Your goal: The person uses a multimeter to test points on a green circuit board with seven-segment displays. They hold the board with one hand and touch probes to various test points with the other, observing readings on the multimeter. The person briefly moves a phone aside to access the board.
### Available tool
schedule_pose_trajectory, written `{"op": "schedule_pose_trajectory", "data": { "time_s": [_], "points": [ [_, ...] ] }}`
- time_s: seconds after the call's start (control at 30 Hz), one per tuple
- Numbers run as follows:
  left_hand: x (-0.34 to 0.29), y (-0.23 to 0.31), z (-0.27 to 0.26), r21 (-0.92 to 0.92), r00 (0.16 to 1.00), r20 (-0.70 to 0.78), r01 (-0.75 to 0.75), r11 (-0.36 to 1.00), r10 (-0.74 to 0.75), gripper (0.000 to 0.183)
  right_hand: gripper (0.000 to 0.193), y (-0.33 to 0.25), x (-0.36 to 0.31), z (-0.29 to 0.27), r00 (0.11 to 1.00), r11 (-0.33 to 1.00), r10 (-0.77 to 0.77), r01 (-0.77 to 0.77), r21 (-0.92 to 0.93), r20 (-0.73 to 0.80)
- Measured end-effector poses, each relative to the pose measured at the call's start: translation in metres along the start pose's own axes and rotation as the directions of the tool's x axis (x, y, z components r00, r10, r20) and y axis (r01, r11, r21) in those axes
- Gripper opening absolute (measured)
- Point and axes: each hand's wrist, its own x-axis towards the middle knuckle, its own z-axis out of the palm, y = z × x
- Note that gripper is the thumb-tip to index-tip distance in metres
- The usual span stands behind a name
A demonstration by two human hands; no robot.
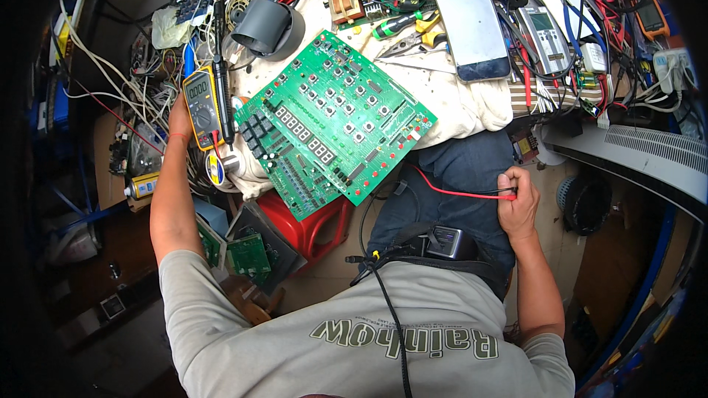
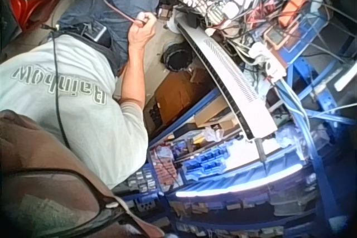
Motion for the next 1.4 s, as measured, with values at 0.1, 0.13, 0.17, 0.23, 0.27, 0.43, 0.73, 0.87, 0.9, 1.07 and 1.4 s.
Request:
{"op": "schedule_pose_trajectory", "data": {
  "time_s": [0.1,0.13,0.17,0.23,0.27,0.43,0.73,0.87,0.9,1.07,1.4],
  "points": [
    [-0.003,0.001,-0.001,0.066,1.0,0.001,-0.007,0.998,0.007,0.038,0.015,0.001,0.0,-0.001,1.0,1.0,0.014,-0.014,-0.015,0.006],
    [-0.004,0.002,-0.001,0.109,1.0,0.003,-0.014,0.994,0.014,0.039,0.015,0.001,0.0,-0.001,1.0,0.999,0.024,-0.023,-0.027,0.008],
    [-0.006,0.002,-0.002,0.118,1.0,-0.002,-0.022,0.993,0.023,0.04,0.015,0.001,-0.001,0.0,1.0,1.0,0.02,-0.02,-0.018,0.01],
    [-0.008,0.004,-0.001,0.143,0.999,-0.012,-0.039,0.989,0.041,0.045,0.015,0.001,0.0,0.0,1.0,1.0,0.025,-0.025,-0.013,0.006],
    [-0.007,0.006,0.0,0.093,1.0,-0.011,-0.012,0.996,0.013,0.047,0.015,0.001,-0.001,0.0,1.0,1.0,0.018,-0.018,-0.005,-0.001],
    [-0.006,0.008,0.001,0.09,1.0,-0.018,0.003,0.996,-0.001,0.044,0.015,0.0,0.0,-0.001,1.0,1.0,0.023,-0.023,-0.009,0.003],
    [-0.004,0.005,0.002,-0.048,0.998,0.002,0.055,0.997,-0.055,0.049,0.015,0.0,0.001,-0.001,1.0,0.999,0.027,-0.027,-0.024,0.011],
    [0.002,-0.015,0.009,-0.126,1.0,-0.025,-0.011,0.992,0.008,0.041,0.015,-0.001,0.002,0.0,1.0,1.0,0.015,-0.015,-0.006,0.003],
    [0.001,-0.021,0.012,-0.118,0.995,-0.048,-0.088,0.989,0.082,0.042,0.015,-0.002,0.002,0.0,1.0,1.0,0.016,-0.016,-0.008,0.005],
    [-0.014,-0.036,0.011,-0.162,0.986,-0.13,-0.121,0.979,0.101,0.049,0.013,-0.002,0.003,0.0,1.0,0.999,0.015,-0.015,0.032,0.018],
    [-0.086,0.163,-0.05,-0.497,0.908,-0.405,-0.315,0.808,0.104,0.024,0.015,0.005,0.005,0.001,0.999,0.998,-0.004,0.002,0.068,0.034]
  ]
}}
